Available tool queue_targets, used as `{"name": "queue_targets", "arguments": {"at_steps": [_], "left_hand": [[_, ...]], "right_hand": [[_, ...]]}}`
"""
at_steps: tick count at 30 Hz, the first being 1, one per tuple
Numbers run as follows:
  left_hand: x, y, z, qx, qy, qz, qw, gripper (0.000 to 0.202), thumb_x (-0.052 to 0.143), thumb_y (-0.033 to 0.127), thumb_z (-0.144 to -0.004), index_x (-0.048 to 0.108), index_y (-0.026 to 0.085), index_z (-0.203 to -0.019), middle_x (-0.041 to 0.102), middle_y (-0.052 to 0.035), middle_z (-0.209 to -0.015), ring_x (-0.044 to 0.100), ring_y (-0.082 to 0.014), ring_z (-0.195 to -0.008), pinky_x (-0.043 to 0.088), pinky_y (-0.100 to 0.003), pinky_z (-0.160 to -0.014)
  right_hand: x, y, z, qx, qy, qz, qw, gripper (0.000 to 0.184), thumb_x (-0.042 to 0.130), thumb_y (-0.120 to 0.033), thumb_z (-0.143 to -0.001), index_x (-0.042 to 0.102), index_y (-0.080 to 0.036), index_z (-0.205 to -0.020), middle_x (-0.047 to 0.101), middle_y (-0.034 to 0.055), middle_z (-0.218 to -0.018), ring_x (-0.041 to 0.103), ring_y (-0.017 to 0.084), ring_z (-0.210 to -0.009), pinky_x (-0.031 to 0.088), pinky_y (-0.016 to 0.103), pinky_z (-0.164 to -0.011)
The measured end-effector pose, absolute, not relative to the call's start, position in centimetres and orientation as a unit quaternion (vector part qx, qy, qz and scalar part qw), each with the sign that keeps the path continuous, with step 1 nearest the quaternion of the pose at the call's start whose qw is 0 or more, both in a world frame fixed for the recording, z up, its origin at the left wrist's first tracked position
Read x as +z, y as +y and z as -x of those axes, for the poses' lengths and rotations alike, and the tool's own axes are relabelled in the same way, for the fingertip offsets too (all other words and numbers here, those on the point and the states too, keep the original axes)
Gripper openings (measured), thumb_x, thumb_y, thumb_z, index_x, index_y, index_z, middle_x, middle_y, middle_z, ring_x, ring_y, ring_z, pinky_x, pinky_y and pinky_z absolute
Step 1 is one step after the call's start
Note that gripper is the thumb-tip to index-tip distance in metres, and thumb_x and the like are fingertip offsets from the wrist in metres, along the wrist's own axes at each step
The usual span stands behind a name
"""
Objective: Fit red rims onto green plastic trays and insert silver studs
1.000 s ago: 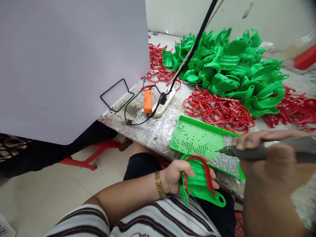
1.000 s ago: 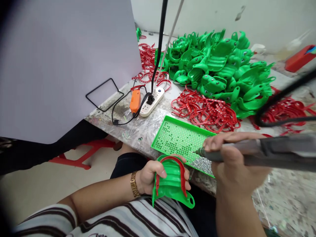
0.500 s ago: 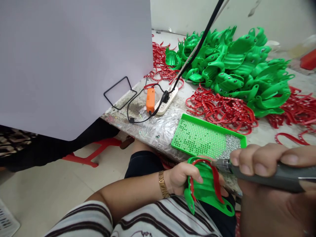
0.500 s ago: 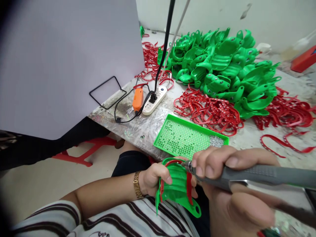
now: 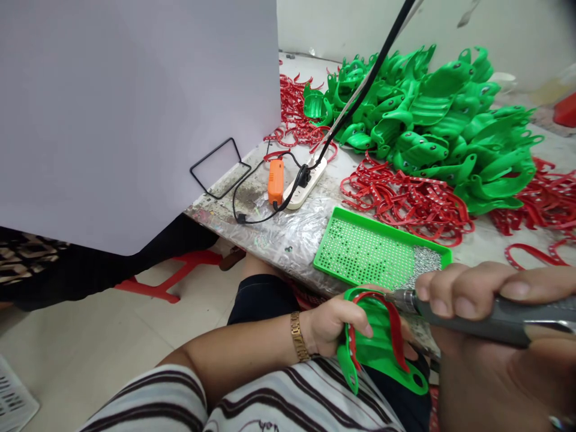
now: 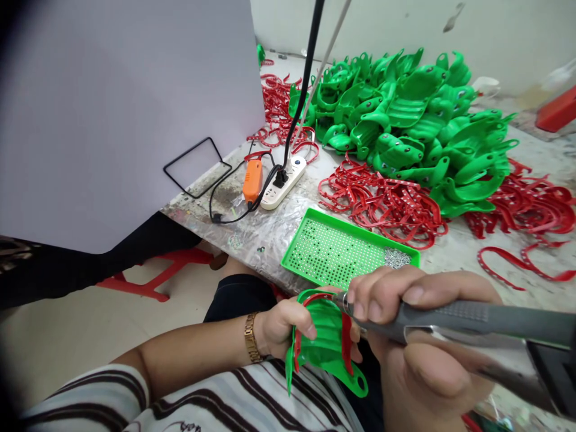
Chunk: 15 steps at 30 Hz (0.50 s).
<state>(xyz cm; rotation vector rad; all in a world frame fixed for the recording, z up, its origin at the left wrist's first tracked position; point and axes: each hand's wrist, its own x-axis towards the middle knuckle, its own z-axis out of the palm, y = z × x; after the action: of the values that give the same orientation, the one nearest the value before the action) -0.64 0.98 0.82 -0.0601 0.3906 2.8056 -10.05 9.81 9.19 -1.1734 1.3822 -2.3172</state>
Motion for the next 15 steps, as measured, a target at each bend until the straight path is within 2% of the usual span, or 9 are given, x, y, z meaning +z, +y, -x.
{"name": "queue_targets", "arguments": {"at_steps": [7,15], "left_hand": [[0.33,1.04,0.71,0.976,0.121,0.041,0.175,0.062,0.049,0.016,-0.045,0.062,0.012,-0.105,0.066,-0.0079,-0.085,0.064,-0.0272,-0.090,0.046,-0.042,-0.084],[0.78,0.92,0.77,0.975,0.142,0.064,0.161,0.060,0.050,0.013,-0.042,0.061,0.011,-0.101,0.066,-0.0079,-0.085,0.065,-0.0249,-0.083,0.047,-0.041,-0.083]], "right_hand": [[10.01,8.91,9.46,-0.785,0.484,0.375,0.095,0.015,0.064,-0.025,-0.080,0.053,-0.016,-0.083,0.052,0.0004,-0.062,0.050,0.013,-0.053,0.043,0.033,-0.050],[9.31,8.98,9.55,-0.799,0.467,0.362,0.117,0.012,0.061,-0.022,-0.081,0.051,-0.016,-0.084,0.050,-0.0001,-0.062,0.051,0.013,-0.054,0.043,0.032,-0.052]]}}
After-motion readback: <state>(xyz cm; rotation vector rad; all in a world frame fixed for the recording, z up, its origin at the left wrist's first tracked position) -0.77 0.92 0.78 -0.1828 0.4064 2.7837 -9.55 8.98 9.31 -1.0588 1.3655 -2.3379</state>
